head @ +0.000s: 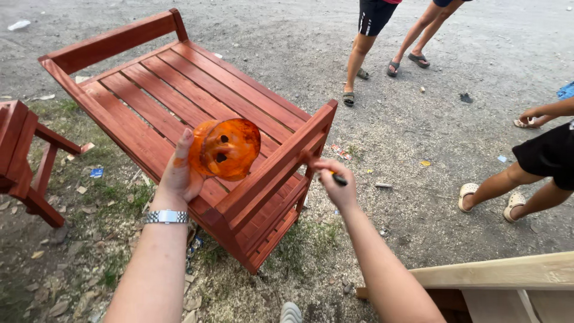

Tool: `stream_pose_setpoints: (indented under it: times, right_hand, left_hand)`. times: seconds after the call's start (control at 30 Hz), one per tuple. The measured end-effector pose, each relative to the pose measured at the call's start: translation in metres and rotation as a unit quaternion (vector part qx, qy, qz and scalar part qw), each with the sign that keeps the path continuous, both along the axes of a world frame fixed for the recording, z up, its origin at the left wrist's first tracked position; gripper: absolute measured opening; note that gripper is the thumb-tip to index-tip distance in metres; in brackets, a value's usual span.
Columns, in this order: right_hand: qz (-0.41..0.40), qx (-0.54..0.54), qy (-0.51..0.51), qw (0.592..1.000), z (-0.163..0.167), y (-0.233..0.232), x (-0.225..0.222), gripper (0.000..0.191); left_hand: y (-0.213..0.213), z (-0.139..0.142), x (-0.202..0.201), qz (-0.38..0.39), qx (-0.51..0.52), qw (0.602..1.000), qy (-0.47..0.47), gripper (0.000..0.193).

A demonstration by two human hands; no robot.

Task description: The person applies reddish-brown stain to a wooden two-tiered stand using a brush. They repeatedly dip the brush into a small container, then into a larger bottle to replenish the liquid, and continue brushing the edges and slats of the stand.

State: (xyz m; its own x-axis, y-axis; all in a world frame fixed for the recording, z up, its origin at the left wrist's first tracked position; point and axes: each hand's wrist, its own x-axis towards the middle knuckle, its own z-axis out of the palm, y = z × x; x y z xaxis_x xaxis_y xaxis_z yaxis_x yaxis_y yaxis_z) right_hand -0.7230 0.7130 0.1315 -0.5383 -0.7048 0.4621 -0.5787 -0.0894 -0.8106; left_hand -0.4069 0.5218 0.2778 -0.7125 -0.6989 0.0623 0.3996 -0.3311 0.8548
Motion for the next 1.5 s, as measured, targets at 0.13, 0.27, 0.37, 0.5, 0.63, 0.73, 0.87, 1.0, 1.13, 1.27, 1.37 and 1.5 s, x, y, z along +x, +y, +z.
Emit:
stream_pose_setpoints:
  times: [0.13, 0.27, 0.37, 0.5, 0.63, 0.73, 0.87, 1.0, 1.13, 1.27, 1.37, 1.5]
  right_hand:
    - [-0.058, 0.025, 0.085, 0.994, 0.037, -0.023, -0.017, 0.034]
    - [-0.008, 0.138, 0.133, 0.981, 0.051, -0.025, 0.005, 0.023]
    - [0.092, 0.124, 0.12, 0.981, 0.049, -0.001, 0.022, 0.02]
    - [0.127, 0.011, 0.096, 0.987, 0.049, 0.002, 0.004, 0.016]
    - [-0.014, 0.015, 0.148, 0.989, 0.043, -0.024, -0.01, 0.021]
    - [-0.014, 0.024, 0.151, 0.988, 0.037, -0.02, 0.021, 0.016]
    - [0.132, -0.02, 0.113, 0.985, 0.03, 0.021, 0.101, 0.017]
    - [0.167, 0.065, 0.014, 0.984, 0.041, 0.039, 0.115, 0.021]
    - [0.014, 0.021, 0.065, 0.998, 0.057, 0.016, 0.086, 0.017]
    - [0.033, 0.045, 0.138, 0.989, 0.055, 0.012, 0.122, 0.018]
    - [0.142, 0.037, 0.11, 0.983, 0.052, 0.033, 0.167, 0.017]
    - [0.125, 0.09, 0.019, 0.988, 0.065, 0.038, 0.166, 0.02]
  left_hand:
    - [0.001, -0.003, 0.001, -0.014, -0.006, 1.0, 0.013, 0.09]
    - [0.0, -0.003, 0.0, -0.004, -0.016, 1.0, 0.007, 0.09]
    - [-0.001, -0.002, 0.0, -0.001, -0.012, 1.0, 0.01, 0.09]
    - [0.0, -0.003, -0.001, -0.015, -0.013, 1.0, 0.02, 0.089]
    - [0.0, -0.005, -0.001, -0.02, -0.018, 0.999, 0.04, 0.085]
    - [-0.002, -0.005, -0.001, -0.028, -0.021, 0.999, 0.037, 0.084]
    - [-0.003, -0.005, -0.002, -0.037, 0.012, 0.999, 0.036, 0.082]
    - [-0.002, -0.004, -0.002, -0.047, 0.017, 0.998, 0.049, 0.08]
    - [-0.001, -0.004, -0.002, -0.066, 0.01, 0.997, 0.047, 0.081]
    - [0.0, -0.004, -0.002, -0.078, -0.013, 0.995, 0.064, 0.083]
    - [0.0, -0.005, -0.002, -0.085, -0.01, 0.995, 0.055, 0.083]
    - [-0.001, -0.008, -0.005, -0.1, -0.001, 0.994, 0.048, 0.08]
